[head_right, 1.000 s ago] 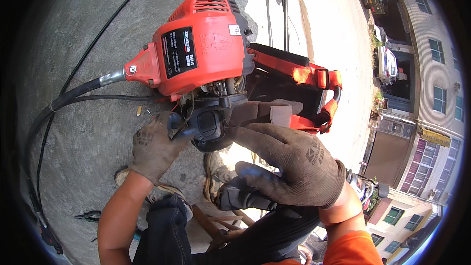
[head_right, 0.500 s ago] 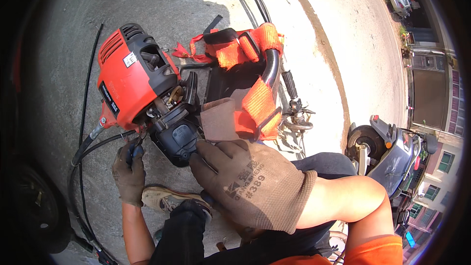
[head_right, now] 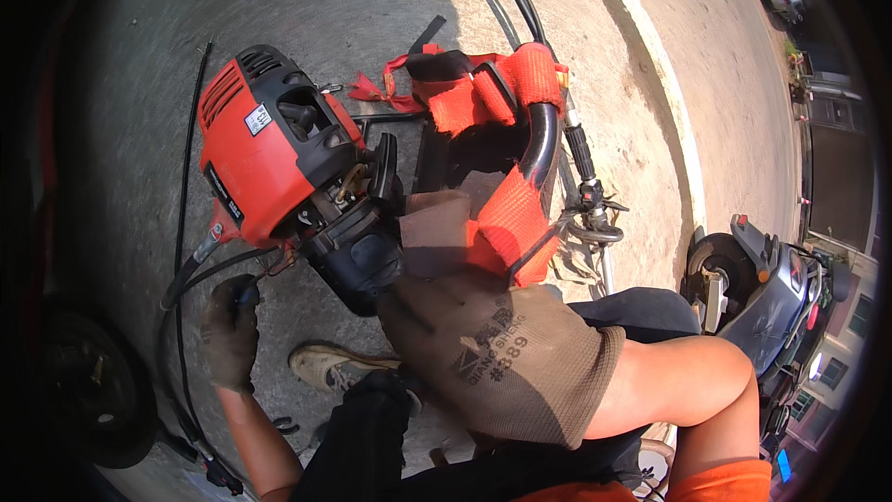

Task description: The person assembles a long-handled tool by attaching a metal shaft to a black handle using a cordless drill. They then connect a flexible hose to the handle and adjust a red backpack-mounted engine unit.

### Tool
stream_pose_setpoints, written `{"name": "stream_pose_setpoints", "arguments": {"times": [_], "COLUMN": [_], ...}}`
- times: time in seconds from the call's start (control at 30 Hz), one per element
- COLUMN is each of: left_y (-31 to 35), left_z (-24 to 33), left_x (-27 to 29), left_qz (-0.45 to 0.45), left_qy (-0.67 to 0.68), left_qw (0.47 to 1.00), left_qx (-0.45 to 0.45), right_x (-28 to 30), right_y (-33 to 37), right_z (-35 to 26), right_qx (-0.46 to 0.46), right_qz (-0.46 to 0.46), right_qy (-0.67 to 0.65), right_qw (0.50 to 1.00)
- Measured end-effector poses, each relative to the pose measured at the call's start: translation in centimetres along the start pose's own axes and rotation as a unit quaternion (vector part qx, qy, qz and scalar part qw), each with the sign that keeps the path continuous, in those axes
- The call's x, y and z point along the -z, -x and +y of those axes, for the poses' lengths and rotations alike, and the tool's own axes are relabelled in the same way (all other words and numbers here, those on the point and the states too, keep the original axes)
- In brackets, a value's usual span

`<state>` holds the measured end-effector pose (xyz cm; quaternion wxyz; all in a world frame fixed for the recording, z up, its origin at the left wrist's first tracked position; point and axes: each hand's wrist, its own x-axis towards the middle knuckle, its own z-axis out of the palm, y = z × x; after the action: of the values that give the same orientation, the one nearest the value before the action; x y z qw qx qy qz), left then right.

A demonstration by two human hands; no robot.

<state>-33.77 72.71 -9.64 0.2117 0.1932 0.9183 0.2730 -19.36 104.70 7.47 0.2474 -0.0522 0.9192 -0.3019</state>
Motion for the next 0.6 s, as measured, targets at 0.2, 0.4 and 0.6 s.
{"name": "stream_pose_setpoints", "arguments": {"times": [0.2,0.4,0.6], "left_y": [1.0,1.2,2.7], "left_z": [-2.0,-2.5,-2.3], "left_x": [0.2,0.5,0.3], "left_qz": [-0.029,-0.05,-0.057], "left_qy": [0.113,0.116,0.345], "left_qw": [0.989,0.987,0.926], "left_qx": [0.09,0.095,0.141], "right_x": [0.3,0.3,0.1], "right_y": [-0.7,-0.8,-1.5], "right_z": [-0.1,-0.3,-1.3], "right_qx": [-0.037,-0.05,-0.076], "right_qz": [-0.034,-0.035,0.001], "right_qy": [-0.04,-0.007,0.002], "right_qw": [0.998,0.998,0.997]}}
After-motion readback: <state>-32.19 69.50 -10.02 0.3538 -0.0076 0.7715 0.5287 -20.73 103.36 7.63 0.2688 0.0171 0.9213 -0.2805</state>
